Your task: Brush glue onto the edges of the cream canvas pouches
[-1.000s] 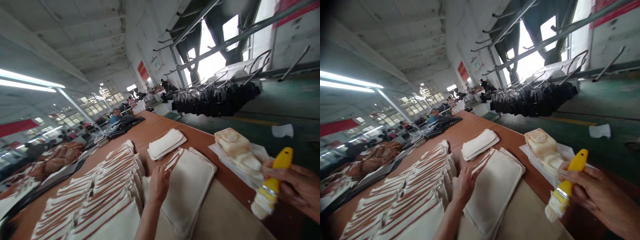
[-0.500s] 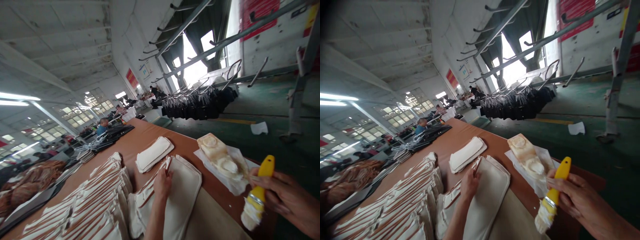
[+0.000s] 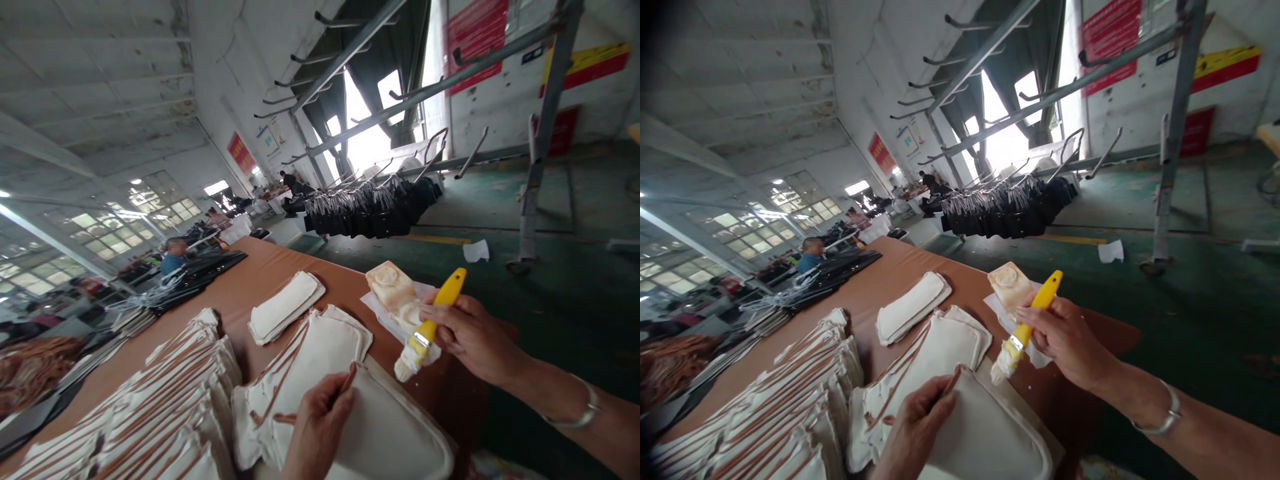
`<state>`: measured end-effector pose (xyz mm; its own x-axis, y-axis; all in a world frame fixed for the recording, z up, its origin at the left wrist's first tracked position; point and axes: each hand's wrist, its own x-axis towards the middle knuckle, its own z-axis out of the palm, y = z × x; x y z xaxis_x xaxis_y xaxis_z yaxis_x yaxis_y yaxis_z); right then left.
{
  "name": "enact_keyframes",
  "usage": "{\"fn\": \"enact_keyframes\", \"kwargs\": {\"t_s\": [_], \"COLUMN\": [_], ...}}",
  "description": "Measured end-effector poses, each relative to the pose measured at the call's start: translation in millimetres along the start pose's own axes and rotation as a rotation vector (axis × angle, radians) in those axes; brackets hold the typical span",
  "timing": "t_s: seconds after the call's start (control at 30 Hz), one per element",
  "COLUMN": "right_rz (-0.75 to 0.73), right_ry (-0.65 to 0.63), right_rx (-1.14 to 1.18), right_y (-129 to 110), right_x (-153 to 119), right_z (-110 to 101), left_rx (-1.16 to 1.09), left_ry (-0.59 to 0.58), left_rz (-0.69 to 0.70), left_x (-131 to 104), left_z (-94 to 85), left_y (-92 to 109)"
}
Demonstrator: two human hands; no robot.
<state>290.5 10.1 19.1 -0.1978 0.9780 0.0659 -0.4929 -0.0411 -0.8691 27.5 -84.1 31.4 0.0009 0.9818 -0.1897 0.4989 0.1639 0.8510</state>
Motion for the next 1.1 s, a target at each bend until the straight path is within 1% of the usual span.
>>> {"fn": "enact_keyframes", "kwargs": {"t_s": [0.1,0.2,0.3,0.37,0.47,0.5,0.53,0.63,0.67,0.7,0.73,0.8,0.83,0.9,0.97,1.03,1.1], "right_rz": [-0.052,-0.101,-0.136,-0.159,-0.228,-0.264,-0.301,-0.376,-0.383,-0.383,-0.375,-0.368,-0.378,-0.433,-0.487,-0.491,-0.445], "right_ry": [-0.062,-0.151,-0.246,-0.302,-0.389,-0.400,-0.397,-0.330,-0.311,-0.306,-0.324,-0.406,-0.445,-0.457,-0.393,-0.330,-0.283], "right_rx": [-0.037,-0.118,-0.202,-0.255,-0.362,-0.396,-0.426,-0.475,-0.475,-0.466,-0.454,-0.440,-0.445,-0.476,-0.500,-0.490,-0.453], "right_y": [-1,-5,-8,-7,-2,-1,-1,-4,-7,-9,-10,-11,-11,-10,-12,-15,-17], "right_x": [0,-4,-10,-12,-10,-9,-7,-4,-5,-6,-8,-13,-14,-15,-14,-13,-13], "right_z": [10,15,19,24,31,32,33,31,30,30,30,31,31,32,32,29,24], "left_rx": [-0.110,-0.135,-0.152,-0.204,-0.284,-0.303,-0.318,-0.376,-0.399,-0.423,-0.449,-0.500,-0.524,-0.569,-0.583,-0.567,-0.535], "left_ry": [-0.038,-0.067,-0.038,-0.031,-0.087,-0.100,-0.094,-0.019,-0.012,-0.033,-0.071,-0.152,-0.172,-0.152,-0.088,-0.045,-0.071], "left_rz": [-0.023,-0.036,-0.074,-0.094,-0.112,-0.123,-0.136,-0.178,-0.184,-0.186,-0.186,-0.184,-0.187,-0.206,-0.224,-0.225,-0.195], "left_x": [-13,-21,-24,-24,-26,-27,-29,-32,-32,-31,-30,-29,-28,-29,-33,-37,-41], "left_z": [9.3,14.6,16.4,17.7,21.2,22.5,23.5,25.1,25.1,24.9,24.7,24.6,24.7,25.5,26.6,27.5,27.8], "left_y": [8,10,7,4,-1,-3,-4,-8,-8,-8,-7,-7,-7,-7,-7,-5,-2]}}
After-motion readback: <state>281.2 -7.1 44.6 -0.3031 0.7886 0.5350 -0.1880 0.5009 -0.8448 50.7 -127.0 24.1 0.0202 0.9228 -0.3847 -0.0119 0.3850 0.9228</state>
